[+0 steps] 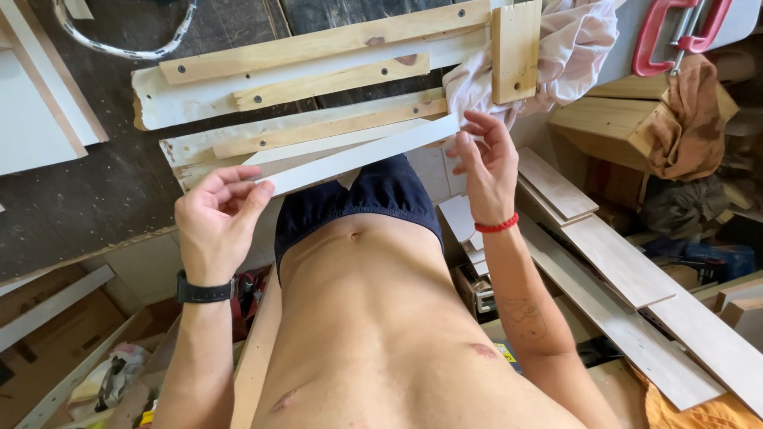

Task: The person applies edge banding to a wooden board by aligning the strip and using a clothes iron to heat-activate the adhesive.

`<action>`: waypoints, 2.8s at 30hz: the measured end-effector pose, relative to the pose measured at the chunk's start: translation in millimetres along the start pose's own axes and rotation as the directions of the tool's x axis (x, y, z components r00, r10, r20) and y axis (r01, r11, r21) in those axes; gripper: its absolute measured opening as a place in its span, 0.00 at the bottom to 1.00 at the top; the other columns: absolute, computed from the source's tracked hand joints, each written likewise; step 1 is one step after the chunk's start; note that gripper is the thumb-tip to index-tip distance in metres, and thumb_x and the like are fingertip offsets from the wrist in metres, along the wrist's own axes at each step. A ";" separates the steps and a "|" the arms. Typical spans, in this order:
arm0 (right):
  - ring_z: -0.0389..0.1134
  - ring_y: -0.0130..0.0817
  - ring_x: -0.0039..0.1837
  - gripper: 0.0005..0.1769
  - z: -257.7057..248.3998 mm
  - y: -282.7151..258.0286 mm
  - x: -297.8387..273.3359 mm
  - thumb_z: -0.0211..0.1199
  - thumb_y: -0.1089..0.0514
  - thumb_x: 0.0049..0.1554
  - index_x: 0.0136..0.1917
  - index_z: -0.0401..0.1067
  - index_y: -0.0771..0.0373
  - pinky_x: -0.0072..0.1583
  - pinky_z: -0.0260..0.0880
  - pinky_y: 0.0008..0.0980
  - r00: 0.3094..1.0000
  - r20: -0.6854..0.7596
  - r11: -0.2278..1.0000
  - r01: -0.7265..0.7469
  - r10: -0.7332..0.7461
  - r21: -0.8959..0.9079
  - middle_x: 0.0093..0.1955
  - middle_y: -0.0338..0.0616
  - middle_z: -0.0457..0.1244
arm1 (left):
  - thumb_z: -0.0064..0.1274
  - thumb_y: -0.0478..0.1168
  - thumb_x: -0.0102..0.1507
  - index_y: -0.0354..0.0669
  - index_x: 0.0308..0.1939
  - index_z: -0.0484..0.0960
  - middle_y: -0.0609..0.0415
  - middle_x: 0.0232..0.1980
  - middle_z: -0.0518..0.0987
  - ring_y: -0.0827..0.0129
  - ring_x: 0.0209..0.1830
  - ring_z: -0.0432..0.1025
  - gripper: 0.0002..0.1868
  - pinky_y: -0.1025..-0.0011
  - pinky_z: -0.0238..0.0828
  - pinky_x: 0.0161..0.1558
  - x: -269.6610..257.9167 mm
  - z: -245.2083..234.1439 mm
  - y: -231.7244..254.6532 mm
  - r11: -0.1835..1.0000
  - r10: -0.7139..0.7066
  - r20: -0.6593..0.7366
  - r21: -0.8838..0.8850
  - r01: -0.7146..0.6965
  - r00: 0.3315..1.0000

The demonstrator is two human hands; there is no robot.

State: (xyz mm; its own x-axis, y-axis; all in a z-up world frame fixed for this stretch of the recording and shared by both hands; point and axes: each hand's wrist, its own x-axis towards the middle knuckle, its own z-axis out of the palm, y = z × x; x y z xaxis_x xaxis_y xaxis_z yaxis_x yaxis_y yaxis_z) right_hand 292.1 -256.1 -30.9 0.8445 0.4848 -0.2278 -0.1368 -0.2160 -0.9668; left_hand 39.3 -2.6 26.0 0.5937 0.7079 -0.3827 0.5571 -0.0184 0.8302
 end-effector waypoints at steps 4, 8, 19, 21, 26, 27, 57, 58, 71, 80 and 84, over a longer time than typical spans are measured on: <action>0.74 0.33 0.44 0.14 1.0 4.5 11.0 0.67 0.61 0.67 0.62 0.76 0.72 0.43 0.77 0.25 1.000 0.009 0.999 -0.003 0.003 -0.038 0.47 0.51 0.69 | 0.70 0.41 0.68 0.39 0.52 0.87 0.49 0.38 0.87 0.81 0.30 0.72 0.13 0.81 0.73 0.38 0.8 -5.3 -1.7 1.000 0.008 -0.039 0.022 -0.007 0.999; 0.74 0.31 0.43 0.10 0.3 6.2 13.7 0.72 0.64 0.63 0.55 0.77 0.72 0.43 0.76 0.23 1.000 0.006 0.999 -0.031 0.031 -0.032 0.44 0.50 0.70 | 0.72 0.37 0.69 0.33 0.53 0.86 0.42 0.41 0.86 0.71 0.35 0.79 0.14 0.73 0.78 0.43 3.0 -8.4 4.0 0.997 0.069 -0.136 0.056 -0.062 0.988; 0.68 0.21 0.41 0.05 7.7 -12.4 13.4 0.71 0.60 0.62 0.48 0.78 0.62 0.42 0.72 0.18 0.988 0.013 0.987 -0.152 0.153 -0.044 0.39 0.38 0.69 | 0.71 0.29 0.68 0.28 0.51 0.84 0.41 0.45 0.87 0.64 0.42 0.83 0.12 0.72 0.84 0.42 5.3 -6.0 8.5 0.972 0.197 -0.212 0.173 -0.162 0.957; 0.68 0.22 0.41 0.03 9.6 -17.4 15.0 0.70 0.62 0.61 0.48 0.79 0.63 0.43 0.72 0.19 0.987 0.017 0.986 -0.157 0.159 -0.052 0.39 0.39 0.69 | 0.68 0.30 0.69 0.27 0.52 0.84 0.41 0.45 0.87 0.63 0.43 0.83 0.11 0.71 0.85 0.43 6.1 -6.4 6.9 0.973 0.199 -0.199 0.160 -0.169 0.959; 0.70 0.23 0.40 0.04 8.2 -14.8 18.5 0.72 0.62 0.60 0.47 0.80 0.65 0.44 0.73 0.19 0.988 0.017 0.987 -0.150 0.152 -0.055 0.39 0.41 0.70 | 0.72 0.33 0.69 0.28 0.51 0.84 0.41 0.45 0.87 0.63 0.44 0.84 0.14 0.71 0.85 0.43 4.5 -6.7 11.5 0.977 0.183 -0.187 0.148 -0.156 0.965; 0.70 0.23 0.40 0.04 8.4 -15.6 18.6 0.73 0.63 0.60 0.47 0.80 0.65 0.45 0.73 0.19 0.990 0.010 0.988 -0.138 0.139 -0.067 0.39 0.41 0.70 | 0.72 0.33 0.68 0.28 0.52 0.84 0.41 0.46 0.87 0.63 0.44 0.84 0.14 0.70 0.85 0.44 3.9 -6.9 11.6 0.975 0.190 -0.187 0.152 -0.163 0.964; 0.74 0.31 0.48 0.06 1.7 -16.1 14.7 0.77 0.67 0.64 0.54 0.84 0.65 0.50 0.75 0.27 0.983 0.004 0.890 0.166 -0.182 -0.424 0.43 0.47 0.72 | 0.73 0.38 0.61 0.41 0.51 0.86 0.43 0.43 0.88 0.67 0.40 0.85 0.17 0.73 0.82 0.44 12.3 -4.2 3.4 0.997 -0.052 -0.161 -0.057 0.043 0.986; 0.74 0.31 0.48 0.06 2.5 -16.4 14.4 0.77 0.67 0.64 0.54 0.84 0.65 0.50 0.75 0.27 0.983 -0.001 0.887 0.165 -0.183 -0.432 0.43 0.47 0.72 | 0.73 0.38 0.61 0.41 0.51 0.86 0.43 0.43 0.88 0.67 0.40 0.85 0.17 0.73 0.82 0.44 11.6 -6.0 0.1 0.997 -0.051 -0.154 -0.063 0.041 0.987; 0.74 0.27 0.47 0.06 -7.9 4.0 24.6 0.70 0.63 0.61 0.53 0.80 0.64 0.50 0.78 0.22 0.968 0.052 0.968 -0.247 0.244 0.053 0.44 0.42 0.71 | 0.71 0.33 0.67 0.36 0.53 0.85 0.44 0.42 0.87 0.69 0.39 0.83 0.13 0.74 0.82 0.43 10.0 -13.6 4.2 0.999 0.001 -0.121 0.052 0.006 0.993; 0.72 0.29 0.48 0.03 -17.0 21.8 33.7 0.67 0.61 0.65 0.53 0.78 0.57 0.53 0.73 0.25 0.843 0.389 0.768 -0.515 0.372 0.382 0.46 0.39 0.71 | 0.70 0.31 0.68 0.34 0.53 0.84 0.46 0.43 0.87 0.69 0.43 0.84 0.13 0.74 0.85 0.45 10.0 -15.2 8.3 0.999 -0.016 -0.121 0.048 0.022 0.993; 0.74 0.32 0.51 0.05 -16.2 33.5 34.2 0.69 0.61 0.63 0.53 0.79 0.60 0.54 0.77 0.24 0.874 0.338 0.792 -0.468 0.349 0.392 0.49 0.42 0.72 | 0.70 0.30 0.69 0.33 0.53 0.83 0.45 0.44 0.87 0.68 0.45 0.85 0.12 0.73 0.86 0.47 8.8 -15.3 8.2 0.998 -0.007 -0.120 0.054 0.014 0.993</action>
State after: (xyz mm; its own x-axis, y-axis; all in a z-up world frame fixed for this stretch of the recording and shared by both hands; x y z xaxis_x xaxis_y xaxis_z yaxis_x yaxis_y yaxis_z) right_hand 324.9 -260.4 -69.2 0.5153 0.6347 -0.5759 -0.7067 -0.0655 -0.7045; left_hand 40.2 14.2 35.7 0.5153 0.7878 -0.3373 0.5960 -0.0466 0.8016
